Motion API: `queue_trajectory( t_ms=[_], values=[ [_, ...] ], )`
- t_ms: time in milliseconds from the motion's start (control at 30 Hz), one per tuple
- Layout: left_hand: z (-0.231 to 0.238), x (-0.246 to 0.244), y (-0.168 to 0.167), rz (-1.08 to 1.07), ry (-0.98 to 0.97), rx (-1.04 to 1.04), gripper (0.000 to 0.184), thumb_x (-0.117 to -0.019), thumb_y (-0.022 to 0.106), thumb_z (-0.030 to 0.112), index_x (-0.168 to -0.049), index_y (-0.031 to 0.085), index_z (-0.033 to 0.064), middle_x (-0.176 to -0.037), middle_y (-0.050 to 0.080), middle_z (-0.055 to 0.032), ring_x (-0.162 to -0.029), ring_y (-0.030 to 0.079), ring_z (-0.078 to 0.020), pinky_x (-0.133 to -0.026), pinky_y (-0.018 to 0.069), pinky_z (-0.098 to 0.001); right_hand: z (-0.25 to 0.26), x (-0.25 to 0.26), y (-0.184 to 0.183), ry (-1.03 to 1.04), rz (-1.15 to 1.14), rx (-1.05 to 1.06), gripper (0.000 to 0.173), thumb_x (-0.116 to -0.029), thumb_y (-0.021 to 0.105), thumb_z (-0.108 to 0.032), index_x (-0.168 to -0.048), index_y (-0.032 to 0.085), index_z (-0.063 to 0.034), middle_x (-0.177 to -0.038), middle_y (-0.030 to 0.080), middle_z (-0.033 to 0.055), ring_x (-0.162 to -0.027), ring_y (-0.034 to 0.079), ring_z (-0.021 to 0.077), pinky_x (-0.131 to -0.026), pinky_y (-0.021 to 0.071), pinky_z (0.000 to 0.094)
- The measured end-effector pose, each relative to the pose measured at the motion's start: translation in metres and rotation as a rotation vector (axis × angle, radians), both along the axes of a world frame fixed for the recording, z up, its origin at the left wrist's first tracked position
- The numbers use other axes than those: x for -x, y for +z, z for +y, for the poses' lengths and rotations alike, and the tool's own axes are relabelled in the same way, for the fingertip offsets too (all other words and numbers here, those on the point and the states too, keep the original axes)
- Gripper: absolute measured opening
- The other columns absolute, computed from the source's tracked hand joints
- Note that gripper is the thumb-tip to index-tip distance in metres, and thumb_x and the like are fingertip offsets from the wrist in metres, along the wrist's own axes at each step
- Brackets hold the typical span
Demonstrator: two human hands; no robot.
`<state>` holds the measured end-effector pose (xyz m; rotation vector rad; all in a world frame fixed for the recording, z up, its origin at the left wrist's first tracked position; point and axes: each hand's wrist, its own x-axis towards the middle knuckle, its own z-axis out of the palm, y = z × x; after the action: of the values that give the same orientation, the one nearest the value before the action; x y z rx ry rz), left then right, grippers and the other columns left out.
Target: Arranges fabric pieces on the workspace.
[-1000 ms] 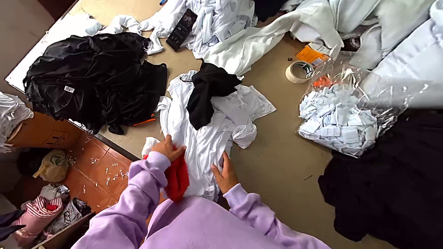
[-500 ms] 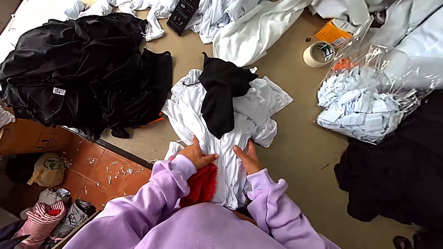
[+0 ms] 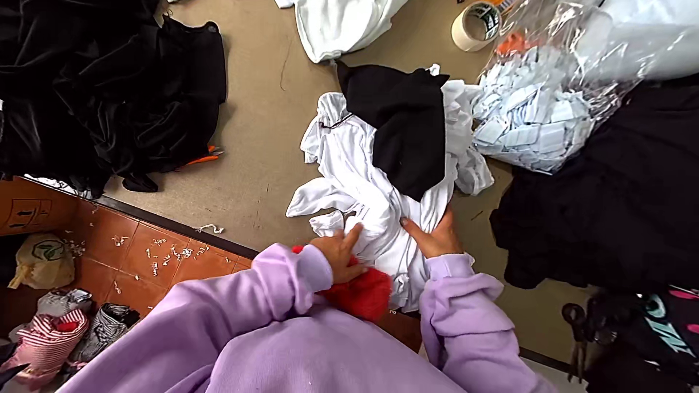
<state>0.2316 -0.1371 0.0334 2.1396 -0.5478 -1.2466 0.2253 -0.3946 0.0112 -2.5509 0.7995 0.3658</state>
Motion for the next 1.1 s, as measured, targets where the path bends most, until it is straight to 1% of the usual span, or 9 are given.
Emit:
queue_trajectory(
  t_ms=[200,333,433,533,700,767,867,967,1100],
  values=[
    [0.111,0.066,-0.020,0.024,0.189,0.014,0.058,-0.0989,0.067,0.033,-0.152,0.050,0.0156,-0.144,0.058,-0.0178,-0.119,0.065,-0.0377,-0.096,0.0525,-0.0631,0.021,0.003,0.011,0.175,-0.181,0.129,0.101,-0.0838,0.080,-0.042,-0.158,0.028,0.0047,-0.161,0.024,0.0356,-0.149,0.022,0.0557,-0.118,0.0200,0.0696],
    [0.093,0.076,-0.019,-0.061,0.176,0.066,0.059,-0.0971,0.068,0.026,-0.152,0.050,0.0122,-0.142,0.059,-0.0190,-0.113,0.067,-0.0392,-0.090,0.0544,-0.0652,0.091,0.011,0.021,0.799,-0.688,-0.040,0.037,-0.0978,0.059,-0.020,-0.121,0.067,0.0079,-0.129,0.064,0.0293,-0.121,0.061,0.0465,-0.103,0.0490,0.0559],
    [0.066,0.073,-0.014,-0.010,0.015,0.218,0.052,-0.0991,0.065,0.017,-0.150,0.054,0.0109,-0.147,0.057,-0.0169,-0.124,0.064,-0.0384,-0.097,0.0504,-0.0659,0.137,0.001,0.007,1.123,-0.476,-0.156,0.047,-0.1014,0.053,-0.044,-0.121,0.074,-0.0077,-0.122,0.073,0.0137,-0.122,0.062,0.0416,-0.097,0.0500,0.0590],
    [0.076,0.077,-0.005,0.034,0.019,0.197,0.050,-0.0970,0.063,0.009,-0.147,0.057,0.0122,-0.152,0.054,-0.0145,-0.133,0.059,-0.0361,-0.102,0.0478,-0.0647,0.119,-0.010,-0.008,0.956,-0.156,-0.026,0.072,-0.0822,0.083,-0.041,-0.138,0.061,-0.0008,-0.127,0.064,0.0293,-0.130,0.051,0.0545,-0.102,0.0387,0.0734],
    [0.161,0.072,-0.016,-0.373,0.626,-0.161,0.059,-0.0913,0.070,0.016,-0.146,0.052,0.0036,-0.124,0.063,-0.0304,-0.095,0.069,-0.0484,-0.076,0.0554,-0.0679,0.066,-0.003,-0.019,0.934,-0.223,-0.059,0.106,-0.0623,0.096,-0.019,-0.150,0.042,0.0078,-0.150,0.046,0.0337,-0.144,0.038,0.0521,-0.118,0.0325,0.0607],
    [0.200,0.068,-0.029,-0.466,0.695,-0.386,0.060,-0.0993,0.066,0.028,-0.154,0.047,0.0129,-0.127,0.060,-0.0345,-0.093,0.067,-0.0553,-0.072,0.0527,-0.0719,0.062,0.000,-0.020,0.968,-0.252,-0.074,0.107,-0.0622,0.096,-0.016,-0.150,0.040,0.0089,-0.151,0.046,0.0327,-0.144,0.038,0.0519,-0.119,0.0322,0.0602],
    [0.274,0.093,-0.025,-0.476,0.780,-0.690,0.037,-0.1023,0.059,0.018,-0.136,0.059,0.0002,-0.126,0.062,-0.0376,-0.105,0.063,-0.0630,-0.078,0.0480,-0.0803,0.065,0.003,-0.016,0.991,-0.255,-0.047,0.099,-0.0657,0.093,-0.009,-0.151,0.044,0.0031,-0.151,0.044,0.0331,-0.143,0.036,0.0554,-0.116,0.0340,0.0640],
    [0.321,0.096,0.025,-0.012,0.765,-1.015,0.040,-0.1046,0.057,0.017,-0.134,0.056,-0.0103,-0.132,0.057,-0.0397,-0.126,0.055,-0.0581,-0.099,0.0429,-0.0721,0.079,0.011,-0.010,0.966,-0.222,-0.039,0.067,-0.0778,0.084,-0.004,-0.141,0.062,-0.0082,-0.152,0.046,0.0304,-0.144,0.032,0.0584,-0.110,0.0335,0.0721],
    [0.296,0.064,0.042,-0.159,0.746,-0.669,0.030,-0.1062,0.056,0.018,-0.121,0.069,-0.0054,-0.117,0.065,-0.0401,-0.116,0.057,-0.0630,-0.096,0.0385,-0.0800,0.121,-0.005,-0.011,0.832,-0.315,0.030,0.032,-0.0933,0.072,-0.026,-0.115,0.074,-0.0026,-0.131,0.061,0.0292,-0.128,0.048,0.0578,-0.096,0.0399,0.0742]
  ],
)
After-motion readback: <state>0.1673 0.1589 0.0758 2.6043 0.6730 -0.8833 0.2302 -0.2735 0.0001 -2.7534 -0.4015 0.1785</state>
